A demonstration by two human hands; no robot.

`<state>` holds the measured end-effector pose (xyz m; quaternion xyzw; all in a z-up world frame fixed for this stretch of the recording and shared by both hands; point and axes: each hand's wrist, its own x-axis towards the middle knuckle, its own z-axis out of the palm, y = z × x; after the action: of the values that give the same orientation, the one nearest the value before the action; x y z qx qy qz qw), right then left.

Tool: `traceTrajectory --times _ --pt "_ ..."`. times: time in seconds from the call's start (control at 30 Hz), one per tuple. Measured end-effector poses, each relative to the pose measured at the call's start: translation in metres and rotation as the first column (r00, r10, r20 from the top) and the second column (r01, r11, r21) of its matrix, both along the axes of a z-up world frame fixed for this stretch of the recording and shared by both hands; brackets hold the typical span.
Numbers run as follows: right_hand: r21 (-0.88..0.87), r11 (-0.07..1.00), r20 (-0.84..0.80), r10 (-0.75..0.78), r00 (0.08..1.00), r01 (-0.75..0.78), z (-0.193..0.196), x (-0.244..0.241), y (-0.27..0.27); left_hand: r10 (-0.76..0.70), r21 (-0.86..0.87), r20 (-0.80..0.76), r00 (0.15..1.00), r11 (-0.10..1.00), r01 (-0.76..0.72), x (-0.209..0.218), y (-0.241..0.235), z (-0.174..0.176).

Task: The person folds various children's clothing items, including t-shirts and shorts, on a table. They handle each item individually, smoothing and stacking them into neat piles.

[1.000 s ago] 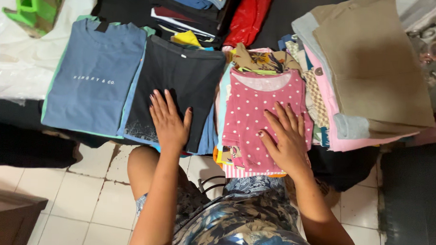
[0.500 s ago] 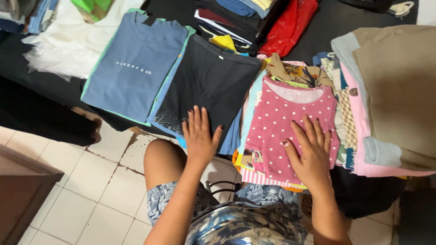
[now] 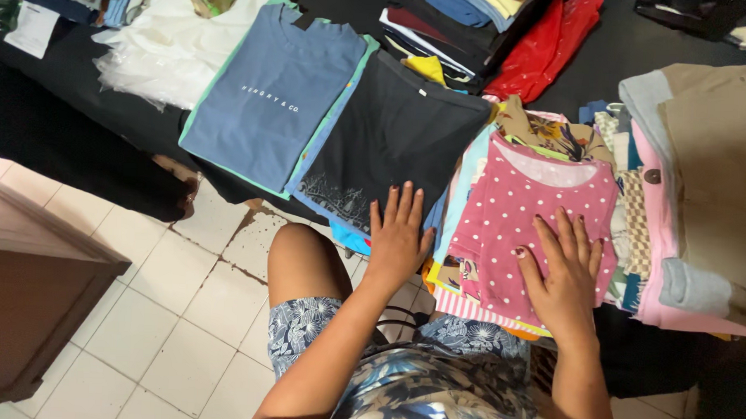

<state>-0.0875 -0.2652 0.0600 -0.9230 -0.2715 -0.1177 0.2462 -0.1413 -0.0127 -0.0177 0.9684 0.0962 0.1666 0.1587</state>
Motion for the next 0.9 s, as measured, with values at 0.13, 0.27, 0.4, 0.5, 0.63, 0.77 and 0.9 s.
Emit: traceTrajectory --times 0.13,0.27,0.4,0.5,0.63,0.77,0.9 --pt "0.001 1.000 0.007 0.007 1.000 -0.007 -0.001 0.001 0.000 -0.065 -0.069 -0.021 0.998 0.996 0.063 0.003 0.007 0.004" --pt "-0.004 1.000 -0.001 0.004 1.000 -0.004 -0.002 0.001 -0.001 -0.061 -0.077 -0.008 0.998 0.995 0.061 -0.002 0.004 0.001" --pt "0.001 1.000 -0.005 0.008 1.000 -0.008 -0.002 0.002 -0.001 -0.039 -0.058 -0.048 0.998 0.998 0.037 -0.008 0.001 -0.003" --pt "0.007 1.000 -0.003 0.007 1.000 -0.007 -0.001 0.001 -0.001 -0.036 -0.044 -0.072 0.997 0.998 0.032 -0.013 -0.002 -0.004" --pt "-0.016 1.000 0.018 0.020 1.000 -0.019 0.003 0.001 0.001 -0.063 -0.102 -0.069 0.996 0.993 0.056 -0.028 -0.005 -0.003" --pt "-0.159 0.955 0.009 0.255 0.967 -0.250 0.023 -0.011 0.003 -0.136 -0.330 0.031 0.990 0.934 0.139 -0.059 -0.010 0.013" --pt "-0.207 0.868 0.074 0.474 0.878 -0.451 0.033 -0.032 0.002 -0.196 -0.576 0.146 0.970 0.780 0.244 -0.077 -0.022 0.037"
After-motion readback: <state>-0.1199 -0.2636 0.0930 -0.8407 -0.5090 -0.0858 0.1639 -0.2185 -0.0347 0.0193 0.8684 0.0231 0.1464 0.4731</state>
